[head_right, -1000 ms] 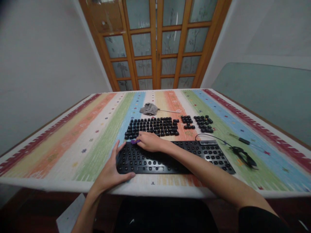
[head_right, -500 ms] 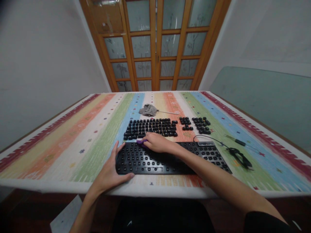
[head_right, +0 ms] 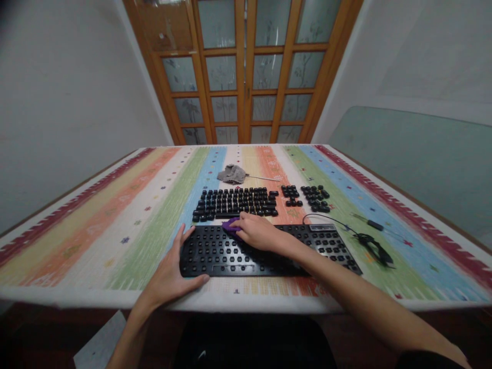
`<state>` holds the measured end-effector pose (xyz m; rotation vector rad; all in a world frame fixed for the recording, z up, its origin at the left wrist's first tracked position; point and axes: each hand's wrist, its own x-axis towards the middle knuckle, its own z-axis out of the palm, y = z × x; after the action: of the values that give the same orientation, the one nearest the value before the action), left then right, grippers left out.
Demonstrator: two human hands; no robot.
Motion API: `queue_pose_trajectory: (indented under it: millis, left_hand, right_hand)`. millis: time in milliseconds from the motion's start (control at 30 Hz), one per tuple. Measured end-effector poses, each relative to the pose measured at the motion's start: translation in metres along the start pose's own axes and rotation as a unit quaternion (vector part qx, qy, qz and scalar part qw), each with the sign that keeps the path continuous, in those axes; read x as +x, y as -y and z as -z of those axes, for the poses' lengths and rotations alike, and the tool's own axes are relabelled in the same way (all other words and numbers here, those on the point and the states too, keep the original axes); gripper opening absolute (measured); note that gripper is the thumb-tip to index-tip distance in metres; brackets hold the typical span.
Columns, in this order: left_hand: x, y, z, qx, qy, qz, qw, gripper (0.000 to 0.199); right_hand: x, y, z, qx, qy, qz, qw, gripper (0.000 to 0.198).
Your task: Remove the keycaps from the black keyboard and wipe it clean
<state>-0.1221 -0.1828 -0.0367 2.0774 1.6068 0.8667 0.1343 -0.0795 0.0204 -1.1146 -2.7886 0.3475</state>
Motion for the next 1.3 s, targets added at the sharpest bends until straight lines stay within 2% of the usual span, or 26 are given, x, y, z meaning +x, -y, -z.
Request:
queue_pose_trajectory:
  millis: [167, 267, 400, 767, 1000, 1167, 1300]
  left_hand:
    - [-0.001, 0.000, 0.000, 0.004, -0.003, -0.003, 1.000, 0.126]
    - [0.000, 0.001, 0.000, 0.004, -0.002, -0.004, 1.000, 0.127]
    - [0.000, 0.001, 0.001, 0.000, -0.006, -0.014, 1.000, 0.126]
    - [0.000, 0.000, 0.001, 0.009, -0.001, -0.008, 1.000, 0.125]
    - [0.000, 0.001, 0.001, 0.011, -0.003, -0.011, 1.000, 0.125]
    - [-0.001, 0.001, 0.001, 0.010, -0.003, -0.006, 1.000, 0.125]
    - [-0.001, 0.001, 0.000, 0.009, -0.001, 0.000, 1.000, 0.125]
  right_hand:
    - [0.000, 0.009, 0.004, -0.076, 0.012, 0.025, 0.997, 0.031]
    - [0.002, 0.001, 0.005, -0.032, 0.016, 0.027, 0.999, 0.032]
    - [0.006, -0.015, 0.002, 0.034, -0.016, 0.004, 0.999, 0.031]
    - [-0.012, -0.033, 0.005, 0.067, -0.022, 0.014, 0.997, 0.038]
    - [-0.015, -0.034, 0.007, 0.094, -0.034, -0.015, 0.995, 0.035]
    - [-0.016, -0.037, 0.009, 0.061, -0.032, -0.059, 0.996, 0.029]
    - [-0.022, -0.040, 0.020, 0.051, -0.046, -0.095, 0.993, 0.028]
